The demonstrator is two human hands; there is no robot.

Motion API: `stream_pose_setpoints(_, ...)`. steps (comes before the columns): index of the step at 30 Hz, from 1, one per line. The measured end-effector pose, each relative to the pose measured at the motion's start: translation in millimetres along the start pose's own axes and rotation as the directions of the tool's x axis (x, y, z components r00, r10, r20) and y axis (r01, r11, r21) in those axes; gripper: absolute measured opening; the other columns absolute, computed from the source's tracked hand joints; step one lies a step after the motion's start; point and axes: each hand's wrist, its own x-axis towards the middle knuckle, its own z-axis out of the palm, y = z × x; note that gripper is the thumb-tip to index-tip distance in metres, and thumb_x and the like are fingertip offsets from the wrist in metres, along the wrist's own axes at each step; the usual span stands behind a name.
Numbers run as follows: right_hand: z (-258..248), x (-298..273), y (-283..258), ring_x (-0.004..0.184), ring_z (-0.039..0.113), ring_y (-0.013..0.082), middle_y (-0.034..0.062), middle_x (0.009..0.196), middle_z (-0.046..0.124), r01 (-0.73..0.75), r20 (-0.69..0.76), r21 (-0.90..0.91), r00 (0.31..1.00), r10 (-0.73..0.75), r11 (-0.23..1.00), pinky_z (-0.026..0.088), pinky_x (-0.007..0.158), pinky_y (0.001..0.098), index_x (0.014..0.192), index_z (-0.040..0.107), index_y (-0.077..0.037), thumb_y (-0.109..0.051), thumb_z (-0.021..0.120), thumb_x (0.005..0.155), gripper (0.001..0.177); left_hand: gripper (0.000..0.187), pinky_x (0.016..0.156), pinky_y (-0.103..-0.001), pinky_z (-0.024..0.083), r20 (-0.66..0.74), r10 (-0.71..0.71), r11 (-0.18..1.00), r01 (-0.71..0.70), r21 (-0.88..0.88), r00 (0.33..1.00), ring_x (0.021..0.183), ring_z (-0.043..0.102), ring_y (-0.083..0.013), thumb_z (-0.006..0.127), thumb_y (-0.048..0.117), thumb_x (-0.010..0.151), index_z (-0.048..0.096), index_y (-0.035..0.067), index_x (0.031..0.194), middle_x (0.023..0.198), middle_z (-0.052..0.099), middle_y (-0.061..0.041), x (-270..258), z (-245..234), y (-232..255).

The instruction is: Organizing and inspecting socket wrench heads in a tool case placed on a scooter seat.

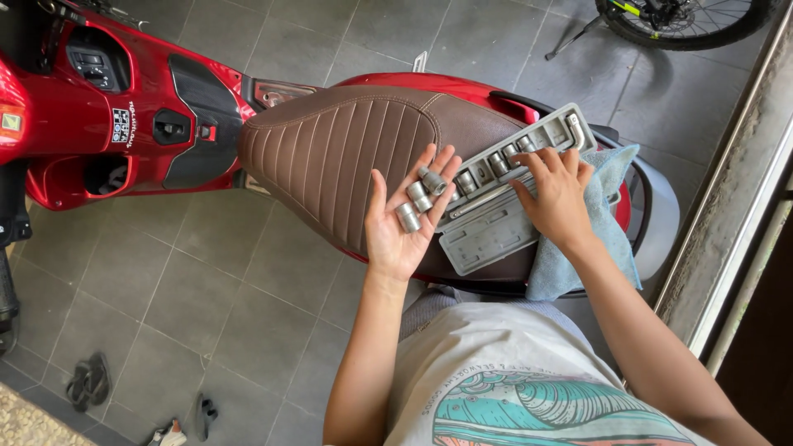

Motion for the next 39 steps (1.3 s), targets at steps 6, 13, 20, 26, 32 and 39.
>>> stream_pose_setpoints(6, 10, 8, -5, 0.113, 0.047, 0.0316, 0.0069, 0.12, 0.058, 0.015, 0.022, -0.101, 1.0, -0.013, 0.995, 0.032, 0.099, 0.0477, 0.134, 0.065, -0.018, -0.025, 0.081, 0.086, 0.051, 0.081, 0.126, -0.042, 0.035, -0.007, -0.035, 0.999, 0.035, 0.0, 0.999, 0.158, 0.025, -0.0341, 0.037, 0.056, 0.11, 0.026, -0.006, 0.161, 0.166, 0.03, -0.025, -3, -3, 9)
stream_pose_setpoints(13, 8, 3, -1, 0.115, 0.046, 0.0328, 0.009, 0.123, 0.057, -0.065, -0.04, -0.105, 0.997, 0.061, 0.992, 0.032, 0.096, 0.0475, 0.138, 0.064, -0.018, -0.024, 0.08, 0.086, 0.055, 0.08, 0.126, -0.042, 0.036, -0.012, -0.087, 0.995, 0.088, 0.049, 0.996, 0.158, 0.026, -0.0341, 0.035, 0.055, 0.11, 0.026, -0.006, 0.16, 0.166, 0.03, -0.024, -9, -5, 23)
stream_pose_setpoints(20, 11, -2, 4, 0.112, 0.048, 0.0299, 0.0021, 0.113, 0.062, -0.216, -0.101, 0.013, 0.971, 0.216, 0.976, 0.03, 0.098, 0.0456, 0.117, 0.065, -0.014, -0.032, 0.083, 0.087, 0.04, 0.079, 0.125, -0.041, 0.035, -0.047, -0.151, 0.983, 0.155, 0.104, 0.987, 0.157, 0.027, -0.0333, 0.034, 0.055, 0.11, 0.027, -0.006, 0.16, 0.165, 0.031, -0.024, -11, -12, 34)
stream_pose_setpoints(26, 31, -7, -2, 0.11, 0.048, 0.0293, 0.0046, 0.108, 0.059, -0.293, -0.176, -0.012, 0.942, 0.286, 0.956, 0.029, 0.102, 0.046, 0.105, 0.067, -0.012, -0.036, 0.087, 0.088, 0.035, 0.078, 0.125, -0.041, 0.034, -0.075, -0.207, 0.97, 0.215, 0.116, 0.975, 0.157, 0.028, -0.0326, 0.035, 0.055, 0.11, 0.028, -0.005, 0.16, 0.165, 0.031, -0.023, -9, -14, 39)
stream_pose_setpoints(32, 45, -9, -9, 0.111, 0.048, 0.028, 0.0043, 0.11, 0.058, -0.331, -0.279, 0.028, 0.904, 0.325, 0.943, 0.027, 0.105, 0.0454, 0.105, 0.068, -0.013, -0.031, 0.087, 0.09, 0.03, 0.079, 0.126, -0.041, 0.034, -0.111, -0.226, 0.962, 0.24, 0.132, 0.968, 0.157, 0.028, -0.0326, 0.037, 0.054, 0.109, 0.027, -0.006, 0.16, 0.165, 0.031, -0.023, -10, -20, 38)
stream_pose_setpoints(39, 42, -14, -12, 0.108, 0.047, 0.0273, 0.0048, 0.108, 0.056, -0.321, -0.256, 0.137, 0.902, 0.347, 0.937, 0.029, 0.103, 0.0437, 0.109, 0.069, -0.013, -0.02, 0.084, 0.093, 0.023, 0.078, 0.126, -0.041, 0.033, -0.15, -0.223, 0.969, 0.235, 0.07, 0.963, 0.156, 0.028, -0.0329, 0.038, 0.053, 0.109, 0.027, -0.006, 0.159, 0.165, 0.031, -0.023, -8, -31, 29)
